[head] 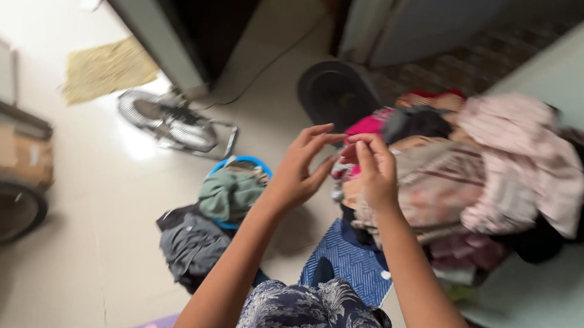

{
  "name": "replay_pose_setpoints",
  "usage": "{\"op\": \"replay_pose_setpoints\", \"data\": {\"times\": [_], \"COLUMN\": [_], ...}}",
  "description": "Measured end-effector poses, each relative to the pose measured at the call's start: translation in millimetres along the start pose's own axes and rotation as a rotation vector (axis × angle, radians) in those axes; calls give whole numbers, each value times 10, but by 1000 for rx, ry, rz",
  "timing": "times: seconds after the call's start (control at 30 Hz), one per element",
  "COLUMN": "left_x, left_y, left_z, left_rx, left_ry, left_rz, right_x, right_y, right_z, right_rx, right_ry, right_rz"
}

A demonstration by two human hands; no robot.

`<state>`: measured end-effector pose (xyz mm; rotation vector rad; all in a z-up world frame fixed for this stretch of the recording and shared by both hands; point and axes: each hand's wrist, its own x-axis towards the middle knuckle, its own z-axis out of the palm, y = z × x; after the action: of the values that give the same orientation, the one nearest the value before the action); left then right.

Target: The recorder is sorting through a large pile of clothes on the floor and placing specific items into a blue laundry basket.

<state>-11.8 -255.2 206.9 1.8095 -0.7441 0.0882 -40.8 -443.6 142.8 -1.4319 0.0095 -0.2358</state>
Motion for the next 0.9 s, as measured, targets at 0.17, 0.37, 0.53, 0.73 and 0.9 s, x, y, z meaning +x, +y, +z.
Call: {"op": "replay_pose_setpoints", "data": {"times": [0.17,0.37,0.53,0.73,0.9], "left_x": [381,387,379,603,697], "left_y": [342,294,28,-316,-224], "left_z": [877,1548,1922,2180,1699], "left_rx": [-85,-80,-147,-686,-1257], "left_ry": [-174,-285,-384,-410,-277], "left_rz": [125,212,29,-560,-871], "right_x": [-207,-301,-236,-285,-519], "right_y": [-170,-194,-5,-702,-1163], "right_z": [-1158,-2889,-3296,-2120,-964], "right_rx": [-216,-1543,-1304,-578,-71], "right_ry": [287,836,688,372,-287], "right_rz": [-197,-379,308,-401,-272]}}
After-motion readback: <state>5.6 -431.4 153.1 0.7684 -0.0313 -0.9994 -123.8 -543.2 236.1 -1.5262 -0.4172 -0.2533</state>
